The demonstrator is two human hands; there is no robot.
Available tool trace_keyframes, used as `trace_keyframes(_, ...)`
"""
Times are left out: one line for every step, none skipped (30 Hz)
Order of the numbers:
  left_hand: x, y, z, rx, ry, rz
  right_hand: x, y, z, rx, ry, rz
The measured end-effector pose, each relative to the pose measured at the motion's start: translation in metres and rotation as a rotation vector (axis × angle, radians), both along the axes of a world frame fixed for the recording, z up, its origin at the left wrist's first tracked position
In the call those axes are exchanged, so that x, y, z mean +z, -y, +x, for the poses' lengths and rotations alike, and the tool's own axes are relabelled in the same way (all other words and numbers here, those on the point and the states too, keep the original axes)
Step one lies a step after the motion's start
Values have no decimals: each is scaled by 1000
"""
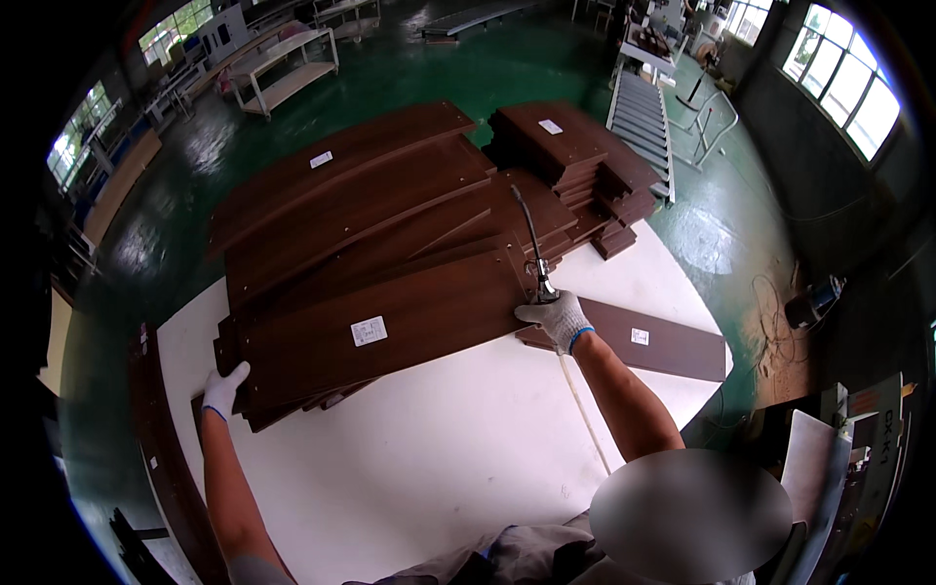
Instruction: The person cleans wooden panels by applying a substance from a small bottle and rubbing the surface with a white cloth, before stacking them on a table and using an air duster.
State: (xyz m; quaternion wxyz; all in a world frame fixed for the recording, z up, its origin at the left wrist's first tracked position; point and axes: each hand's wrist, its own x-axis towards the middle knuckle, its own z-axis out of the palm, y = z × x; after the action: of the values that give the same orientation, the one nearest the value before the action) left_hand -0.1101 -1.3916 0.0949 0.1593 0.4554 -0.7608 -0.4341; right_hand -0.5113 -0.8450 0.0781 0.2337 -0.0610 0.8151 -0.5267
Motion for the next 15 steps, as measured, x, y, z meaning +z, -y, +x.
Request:
trace_keyframes(10, -19, -3, 1, -5, 27, -5, -6, 2, -50, 20, -80)
trace_keyframes(18, -43, -7, 1, -10, 53, -5, -22, 3, -52, 32, -82)
trace_keyframes(30, -74, -14, 41, 34, -79, 1, -45, 4, -85, 5, -99)
trace_keyframes(19, -82, -2, 21, 85, -104, 6, -65, 4, -108, -13, -113)
trace_keyframes(-10, -100, 7, 124, 122, -263, 6, -88, 5, -101, 45, -123)
trace_keyframes(-37, -128, 14, 206, 165, -412, 4, -116, 10, -110, 110, -118)
trace_keyframes(-38, -155, 13, 123, 82, -282, 7, -141, 17, -74, 84, 59)
trace_keyframes(-38, -189, 8, 37, -10, -134, -13, -171, 25, -106, 28, 38)
trace_keyframes(-41, -222, 7, 61, -121, 85, -17, -199, 31, -116, 75, 110)
trace_keyframes(-71, -239, 16, 89, -163, 125, -18, -225, 36, -113, 116, 169)
trace_keyframes(-84, -265, -3, 51, -147, 156, -33, -268, 42, -181, 126, 170)
trace_keyframes(-91, -302, -23, 25, -128, 178, -39, -309, 48, -275, 172, 181)
trace_keyframes(-94, -332, -49, -4, -141, 210, -50, -345, 50, -359, 201, 201)
trace_keyframes(-101, -360, -83, -27, -155, 243, -57, -383, 50, -453, 267, 214)
trace_keyframes(-109, -380, -117, -113, -161, 233, -66, -417, 48, -508, 259, 174)
